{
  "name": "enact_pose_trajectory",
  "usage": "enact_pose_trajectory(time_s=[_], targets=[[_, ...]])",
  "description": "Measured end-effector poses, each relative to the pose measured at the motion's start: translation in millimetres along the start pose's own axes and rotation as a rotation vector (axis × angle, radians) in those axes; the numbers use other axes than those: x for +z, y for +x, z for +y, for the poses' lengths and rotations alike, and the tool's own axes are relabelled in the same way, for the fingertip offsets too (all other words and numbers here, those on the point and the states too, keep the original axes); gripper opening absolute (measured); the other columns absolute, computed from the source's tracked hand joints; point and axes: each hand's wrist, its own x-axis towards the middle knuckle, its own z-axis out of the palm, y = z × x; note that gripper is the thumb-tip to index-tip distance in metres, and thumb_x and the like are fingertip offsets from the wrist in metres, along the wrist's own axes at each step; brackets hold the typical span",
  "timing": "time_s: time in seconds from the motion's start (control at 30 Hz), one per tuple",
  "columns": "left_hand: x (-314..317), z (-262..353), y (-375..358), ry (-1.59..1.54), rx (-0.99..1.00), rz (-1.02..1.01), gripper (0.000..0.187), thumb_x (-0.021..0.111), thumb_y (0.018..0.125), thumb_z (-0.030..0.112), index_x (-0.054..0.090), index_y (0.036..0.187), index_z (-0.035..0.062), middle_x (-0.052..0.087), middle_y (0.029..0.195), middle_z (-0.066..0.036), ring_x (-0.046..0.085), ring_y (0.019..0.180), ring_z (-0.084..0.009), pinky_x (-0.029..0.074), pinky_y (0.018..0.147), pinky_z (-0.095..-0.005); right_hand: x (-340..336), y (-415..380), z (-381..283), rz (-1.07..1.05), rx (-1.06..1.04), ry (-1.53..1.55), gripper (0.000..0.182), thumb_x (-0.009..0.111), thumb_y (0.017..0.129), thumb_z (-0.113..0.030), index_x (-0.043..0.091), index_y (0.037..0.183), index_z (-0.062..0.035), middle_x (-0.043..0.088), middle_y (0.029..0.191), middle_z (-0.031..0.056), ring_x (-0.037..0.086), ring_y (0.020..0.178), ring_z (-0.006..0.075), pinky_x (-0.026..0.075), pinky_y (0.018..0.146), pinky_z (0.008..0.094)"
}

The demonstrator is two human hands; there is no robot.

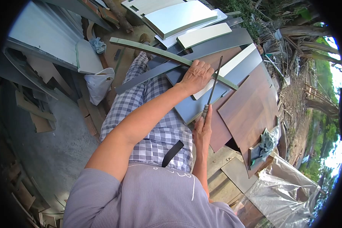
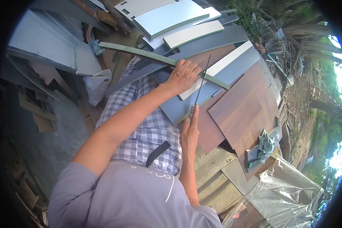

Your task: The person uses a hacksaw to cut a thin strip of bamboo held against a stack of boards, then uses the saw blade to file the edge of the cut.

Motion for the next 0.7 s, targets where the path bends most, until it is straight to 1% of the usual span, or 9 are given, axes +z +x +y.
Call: enact_pose_trajectory(time_s=[0.23, 0.37, 0.43, 0.47, 0.53, 0.57, 0.6, 0.67, 0.7], targets=[[-1, 0, -1, 0.021, -0.001, -0.007, 0.014, 0.061, 0.082, 0.018, 0.059, 0.093, 0.0098, 0.056, 0.088, -0.006, 0.054, 0.091, -0.0213, 0.036, 0.087, -0.0358, 3, 58, -42, 0.048, -0.047, 0.069, 0.056, 0.041, 0.1, -0.018, 0.024, 0.151, -0.0309, 0.044, 0.065, 0.0001, 0.042, 0.05, 0.0086, 0.041, 0.046, 0.027], [-2, 0, -1, -0.002, 0.001, 0.024, 0.014, 0.062, 0.082, 0.019, 0.058, 0.092, 0.0098, 0.056, 0.088, -0.005, 0.054, 0.09, -0.0214, 0.036, 0.087, -0.0358, 3, 42, -41, 0.042, -0.017, 0.071, 0.055, 0.042, 0.1, -0.019, 0.023, 0.152, -0.0301, 0.045, 0.066, 0.0007, 0.042, 0.05, 0.0081, 0.04, 0.046, 0.0262], [-3, 1, 0, 0.038, 0.025, 0.057, 0.013, 0.062, 0.082, 0.021, 0.059, 0.087, 0.0103, 0.056, 0.083, -0.005, 0.053, 0.087, -0.0199, 0.035, 0.085, -0.0345, 3, 27, -19, 0.012, 0.031, 0.009, 0.055, 0.041, 0.101, -0.02, 0.022, 0.152, -0.0278, 0.059, 0.079, 0.007, 0.052, 0.059, 0.0128, 0.047, 0.055, 0.0301], [-2, 1, 0, 0.029, 0.024, 0.053, 0.013, 0.062, 0.082, 0.021, 0.059, 0.087, 0.0103, 0.056, 0.083, -0.005, 0.053, 0.087, -0.0199, 0.035, 0.085, -0.0345, 3, 19, -5, 0.016, 0.039, 0.005, 0.055, 0.041, 0.101, -0.02, 0.022, 0.152, -0.0278, 0.059, 0.079, 0.007, 0.052, 0.059, 0.0128, 0.047, 0.055, 0.0301], [0, 0, -1, 0.025, 0.007, 0.009, 0.012, 0.062, 0.081, 0.018, 0.058, 0.09, 0.0105, 0.056, 0.087, -0.005, 0.054, 0.089, -0.0204, 0.036, 0.086, -0.0352, 9, 4, 20, 0.066, -0.074, -0.15, 0.055, 0.04, 0.101, -0.018, 0.021, 0.152, -0.0256, 0.065, 0.104, 0.0145, 0.061, 0.073, 0.0211, 0.05, 0.07, 0.0351], [2, 0, -1, 0.019, 0.006, 0.008, 0.012, 0.062, 0.081, 0.018, 0.058, 0.09, 0.0105, 0.056, 0.087, -0.005, 0.054, 0.089, -0.0204, 0.036, 0.086, -0.0352, 7, -6, 0, 0.013, 0.055, -0.085, 0.055, 0.039, 0.101, -0.017, 0.021, 0.152, -0.0248, 0.061, 0.122, 0.0183, 0.063, 0.085, 0.0284, 0.049, 0.082, 0.0386], [3, 0, -1, 0.016, 0.004, 0.013, 0.012, 0.062, 0.081, 0.018, 0.058, 0.09, 0.0105, 0.055, 0.086, -0.005, 0.054, 0.088, -0.0203, 0.036, 0.086, -0.0352, 7, -5, 3, 0.015, 0.056, -0.088, 0.055, 0.039, 0.101, -0.017, 0.021, 0.152, -0.0248, 0.061, 0.122, 0.0183, 0.063, 0.085, 0.0284, 0.049, 0.082, 0.0386], [4, -1, 1, 0.018, 0.001, 0.023, 0.012, 0.062, 0.081, 0.018, 0.058, 0.09, 0.0105, 0.055, 0.086, -0.005, 0.054, 0.088, -0.0203, 0.037, 0.086, -0.0352, 8, 0, 7, 0.047, -0.04, -0.169, 0.055, 0.039, 0.101, -0.018, 0.021, 0.152, -0.0248, 0.065, 0.108, 0.017, 0.063, 0.078, 0.0269, 0.05, 0.076, 0.0387], [6, 0, 3, 0.053, -0.025, 0.013, 0.012, 0.062, 0.081, 0.018, 0.058, 0.09, 0.0103, 0.055, 0.086, -0.005, 0.054, 0.088, -0.0204, 0.037, 0.085, -0.0352, 9, 4, 3, 0.045, -0.045, -0.171, 0.055, 0.039, 0.101, -0.018, 0.021, 0.152, -0.0248, 0.065, 0.108, 0.017, 0.063, 0.078, 0.0269, 0.05, 0.076, 0.0387]])
